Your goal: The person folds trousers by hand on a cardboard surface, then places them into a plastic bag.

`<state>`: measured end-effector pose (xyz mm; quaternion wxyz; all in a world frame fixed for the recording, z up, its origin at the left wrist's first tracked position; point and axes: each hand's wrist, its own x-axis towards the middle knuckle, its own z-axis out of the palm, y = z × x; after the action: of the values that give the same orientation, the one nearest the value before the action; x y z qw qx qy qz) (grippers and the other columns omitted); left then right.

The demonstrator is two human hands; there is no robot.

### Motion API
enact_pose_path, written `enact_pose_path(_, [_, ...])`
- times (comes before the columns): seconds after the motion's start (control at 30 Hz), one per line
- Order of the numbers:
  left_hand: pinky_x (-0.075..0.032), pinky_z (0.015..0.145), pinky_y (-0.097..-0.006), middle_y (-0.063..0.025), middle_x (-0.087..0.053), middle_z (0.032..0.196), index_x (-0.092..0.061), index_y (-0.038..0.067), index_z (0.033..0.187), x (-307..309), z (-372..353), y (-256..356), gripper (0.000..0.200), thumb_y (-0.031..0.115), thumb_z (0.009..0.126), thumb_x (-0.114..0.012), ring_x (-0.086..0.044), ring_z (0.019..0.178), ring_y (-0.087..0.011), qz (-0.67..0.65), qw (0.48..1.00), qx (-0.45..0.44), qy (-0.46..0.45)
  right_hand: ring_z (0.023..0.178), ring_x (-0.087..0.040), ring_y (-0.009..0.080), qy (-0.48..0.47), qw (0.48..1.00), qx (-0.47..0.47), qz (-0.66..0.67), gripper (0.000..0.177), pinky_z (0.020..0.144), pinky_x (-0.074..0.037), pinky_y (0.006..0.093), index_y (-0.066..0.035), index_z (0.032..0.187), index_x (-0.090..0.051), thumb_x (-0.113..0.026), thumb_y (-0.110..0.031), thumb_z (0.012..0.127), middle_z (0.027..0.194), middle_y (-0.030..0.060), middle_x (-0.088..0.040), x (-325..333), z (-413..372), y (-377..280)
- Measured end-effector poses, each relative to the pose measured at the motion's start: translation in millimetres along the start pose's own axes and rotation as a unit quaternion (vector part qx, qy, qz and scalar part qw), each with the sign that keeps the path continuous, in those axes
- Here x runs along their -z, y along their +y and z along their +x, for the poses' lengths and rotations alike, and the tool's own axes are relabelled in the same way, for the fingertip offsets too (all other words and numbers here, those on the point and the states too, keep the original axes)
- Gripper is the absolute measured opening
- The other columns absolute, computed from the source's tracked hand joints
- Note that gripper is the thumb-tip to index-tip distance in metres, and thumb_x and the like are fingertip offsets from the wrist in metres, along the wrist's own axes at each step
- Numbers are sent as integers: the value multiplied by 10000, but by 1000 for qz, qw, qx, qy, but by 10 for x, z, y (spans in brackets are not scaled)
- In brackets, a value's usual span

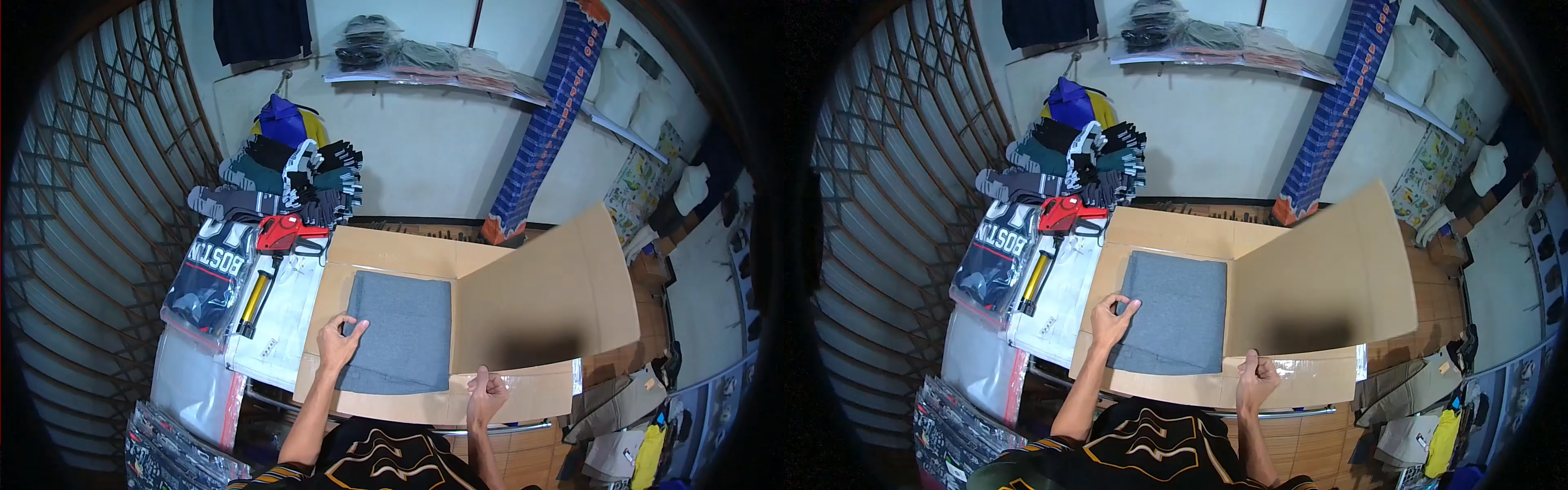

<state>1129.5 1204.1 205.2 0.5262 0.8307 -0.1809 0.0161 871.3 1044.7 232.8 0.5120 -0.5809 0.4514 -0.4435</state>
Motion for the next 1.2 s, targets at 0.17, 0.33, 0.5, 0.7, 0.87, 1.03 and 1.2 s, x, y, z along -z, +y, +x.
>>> enact_pose_path(0.17, [-530, 840, -427, -249, -706, 1059, -709, -12, 834, -101, 13, -332, 319, 291, 825, -809, -687, 970, -387, 18, 999, 33, -40, 583, -586, 87, -37, 999, -14, 18, 271, 569, -452, 232, -2, 731, -615, -666, -124, 967, 616, 39, -630, -83, 3, 115])
enact_pose_path(0.33, [-524, 888, -446, -263, -694, 1109, -692, -33, 867, -105, 16, -207, 300, 252, 846, -784, -674, 1018, -419, 13, 999, -35, -6, 717, -660, 136, -75, 997, -1, -30, 198, 644, -507, 264, 49, 820, -659, -687, -109, 934, 805, 91, -702, -405, 159, 206])
enact_pose_path(0.5, [-536, 837, -439, -279, -699, 1013, -688, -60, 874, -105, -4, 20, 272, 203, 868, -759, -678, 944, -442, 113, 992, -36, -37, 728, -634, 206, -129, 968, 91, -193, 218, 673, -529, 332, 14, 1007, -711, -753, -102, 828, 924, 151, -688, -583, 288, 249])
enact_pose_path(0.7, [-477, 684, -534, -282, -634, 773, -552, -15, 929, -59, 34, 1, 193, 125, 906, -683, -633, 770, -493, 78, 994, -12, -76, 883, -661, 299, -134, 955, 123, -233, 244, 812, -530, 392, 12, 1030, -712, -752, -83, 809, 1010, 180, -693, -642, 291, 62])
enact_pose_path(0.87, [-467, 663, -546, -289, -625, 745, -516, 2, 979, -95, 49, -79, 136, 84, 942, -619, -623, 753, -511, 80, 994, -54, -60, 1113, -577, 387, -155, 928, 237, -241, 307, 964, -472, 432, -23, 1123, -695, -705, -46, 818, 1176, 208, -648, -830, 461, 109])
enact_pose_path(1.03, [-488, 676, -536, -307, -661, 833, -568, 1, 1118, -112, -56, -45, 181, 71, 953, -595, -647, 798, -500, 38, 995, -90, 9, 1254, -508, 416, -191, 895, 293, -275, 345, 1021, -431, 481, -70, 1205, -685, -679, -96, 861, 1360, 201, -581, -1132, 608, 143])
enact_pose_path(1.2, [-512, 743, -534, -276, -689, 869, -651, 28, 1220, -167, 161, -56, 292, 40, 933, -601, -661, 865, -483, 174, 982, -51, -56, 1351, -440, 383, -252, 812, 300, -433, 434, 1038, -332, 567, -183, 1356, -624, -597, -360, 960, 1478, 162, -512, -1295, 657, 259])
